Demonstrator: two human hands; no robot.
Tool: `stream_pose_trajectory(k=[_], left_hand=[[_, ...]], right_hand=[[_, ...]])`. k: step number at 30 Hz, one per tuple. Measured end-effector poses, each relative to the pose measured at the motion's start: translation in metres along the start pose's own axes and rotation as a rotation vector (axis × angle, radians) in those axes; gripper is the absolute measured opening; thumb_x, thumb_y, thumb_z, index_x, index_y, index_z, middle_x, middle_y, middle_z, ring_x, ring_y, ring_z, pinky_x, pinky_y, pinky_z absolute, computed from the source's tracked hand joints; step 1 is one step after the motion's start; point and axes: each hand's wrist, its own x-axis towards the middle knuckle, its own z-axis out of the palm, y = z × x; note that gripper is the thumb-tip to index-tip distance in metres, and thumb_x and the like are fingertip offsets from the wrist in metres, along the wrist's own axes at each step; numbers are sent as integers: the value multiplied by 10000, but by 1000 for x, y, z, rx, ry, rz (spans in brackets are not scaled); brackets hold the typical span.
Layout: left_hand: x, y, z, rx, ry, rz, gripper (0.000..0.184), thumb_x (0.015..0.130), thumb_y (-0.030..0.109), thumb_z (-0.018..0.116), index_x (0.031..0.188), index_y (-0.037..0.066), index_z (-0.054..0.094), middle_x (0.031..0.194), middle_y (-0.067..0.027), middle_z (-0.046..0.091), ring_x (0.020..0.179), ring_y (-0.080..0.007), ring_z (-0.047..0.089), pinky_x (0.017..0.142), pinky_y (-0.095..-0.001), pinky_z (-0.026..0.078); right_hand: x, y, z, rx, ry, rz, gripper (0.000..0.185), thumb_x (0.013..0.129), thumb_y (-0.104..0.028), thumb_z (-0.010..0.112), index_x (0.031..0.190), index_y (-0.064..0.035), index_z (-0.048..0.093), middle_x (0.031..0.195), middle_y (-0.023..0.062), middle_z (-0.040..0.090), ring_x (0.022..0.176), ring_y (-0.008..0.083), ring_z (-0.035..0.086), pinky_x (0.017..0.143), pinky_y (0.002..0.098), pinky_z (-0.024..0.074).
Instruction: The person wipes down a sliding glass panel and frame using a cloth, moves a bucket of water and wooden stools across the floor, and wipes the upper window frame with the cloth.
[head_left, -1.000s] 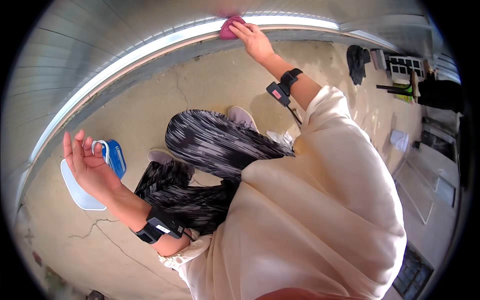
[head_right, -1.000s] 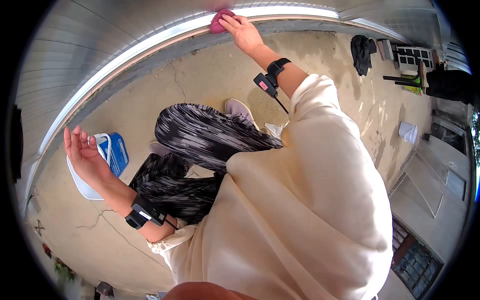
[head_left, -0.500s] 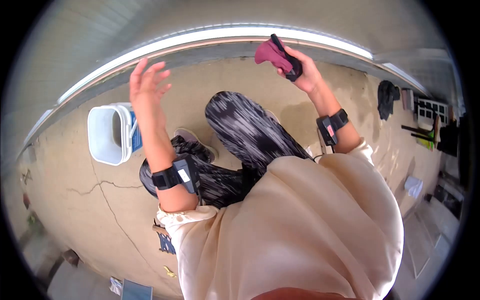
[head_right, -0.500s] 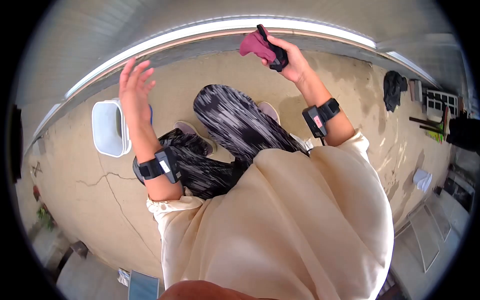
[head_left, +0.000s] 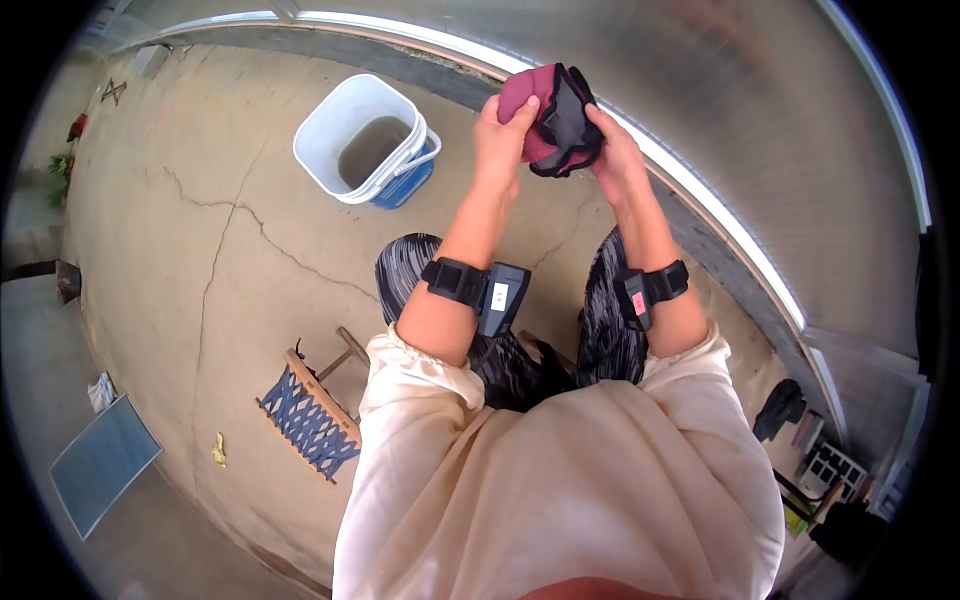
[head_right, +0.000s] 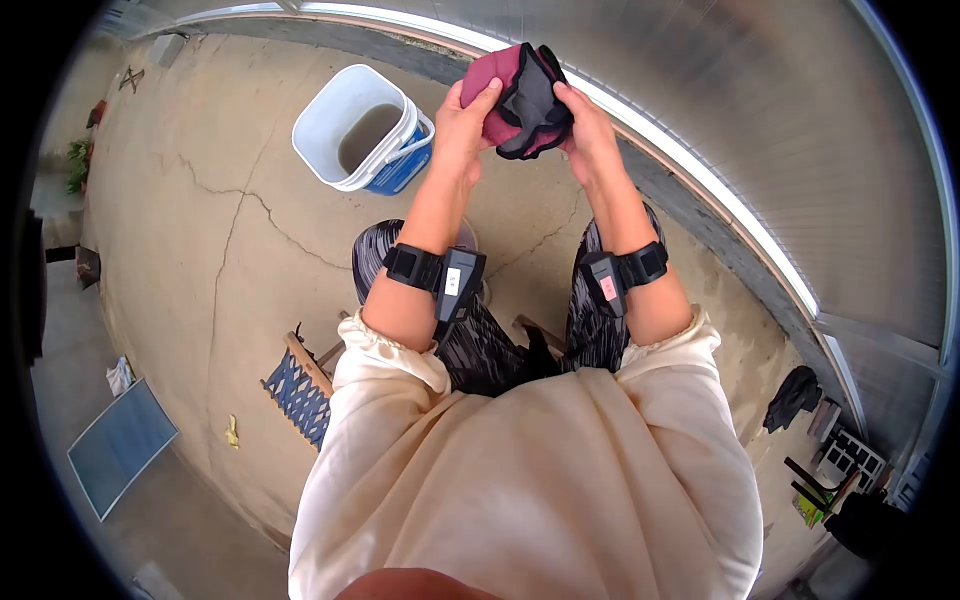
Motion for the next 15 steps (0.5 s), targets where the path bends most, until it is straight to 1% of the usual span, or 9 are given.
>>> stream_pose_trajectory(k=[1, 3, 5, 7, 8, 11, 12, 14, 15], left_hand=[[4, -6, -4, 25, 49, 60, 326, 848, 239, 636, 1112, 68, 547, 992, -45, 617, 851, -144, 614, 703, -290, 507], [7, -7, -11, 34, 59, 106, 321, 858, 229, 626, 1114, 58, 535, 983, -50, 615, 857, -141, 611, 719, -282, 504], [1, -3, -18, -32, 131, 46, 333, 866, 229, 617, 1119, 34, 522, 1000, -67, 611, 873, -154, 609, 746, -281, 502], [-4, 6, -27, -157, 145, 35, 292, 867, 210, 613, 1056, 9, 518, 949, -80, 605, 825, -156, 606, 739, -280, 494], [-4, 8, -35, -149, 107, 15, 336, 869, 227, 611, 1098, 8, 499, 990, -99, 602, 856, -173, 613, 760, -294, 503], [-15, 13, -39, -10, 14, -57, 456, 871, 283, 603, 1223, 25, 468, 1079, -73, 587, 969, -176, 587, 821, -308, 484], [-21, 11, -38, -9, 12, -70, 456, 871, 283, 603, 1223, 25, 468, 1079, -73, 587, 969, -176, 587, 821, -308, 484], [-30, 6, -26, -14, -238, -192, 499, 855, 264, 613, 1265, 38, 441, 1140, -60, 558, 1042, -178, 555, 866, -326, 462], [-36, 3, -24, -15, -244, -201, 499, 855, 264, 613, 1265, 38, 441, 1140, -60, 558, 1042, -178, 555, 866, -326, 462]], right_hand=[[1, 9, -9, 1, -4, 1, 359, 897, -285, 533, 1182, -67, 541, 1061, 30, 591, 863, 129, 590, 725, 286, 503], [-7, 25, -25, -151, -6, 199, 318, 912, -216, 519, 1192, -66, 538, 1052, 18, 602, 915, 119, 586, 778, 257, 497], [-11, 36, -42, -105, 4, 209, 285, 905, -183, 528, 1154, -51, 563, 1013, 44, 617, 888, 144, 611, 737, 261, 526], [-11, 34, -46, -72, -161, 138, 303, 915, -188, 517, 1184, -50, 538, 1091, 69, 602, 935, 158, 610, 754, 270, 522], [-14, 26, -41, -76, -172, 57, 365, 916, -241, 526, 1228, -54, 502, 1185, 95, 561, 1027, 182, 581, 839, 307, 487], [-20, 18, -32, -127, -137, -56, 480, 897, -317, 554, 1283, -55, 444, 1236, 109, 525, 1090, 208, 544, 918, 340, 431], [-23, 18, -31, -95, -205, 11, 608, 853, -391, 601, 1314, -47, 403, 1236, 110, 524, 1118, 219, 522, 947, 350, 400], [-27, 22, -32, -135, -223, 89, 647, 834, -392, 626, 1326, -48, 385, 1226, 103, 529, 1114, 213, 522, 949, 353, 398], [-29, 24, -32, -173, -254, 159, 688, 815, -393, 651, 1338, -48, 367, 1216, 96, 535, 1110, 208, 521, 950, 355, 396]])
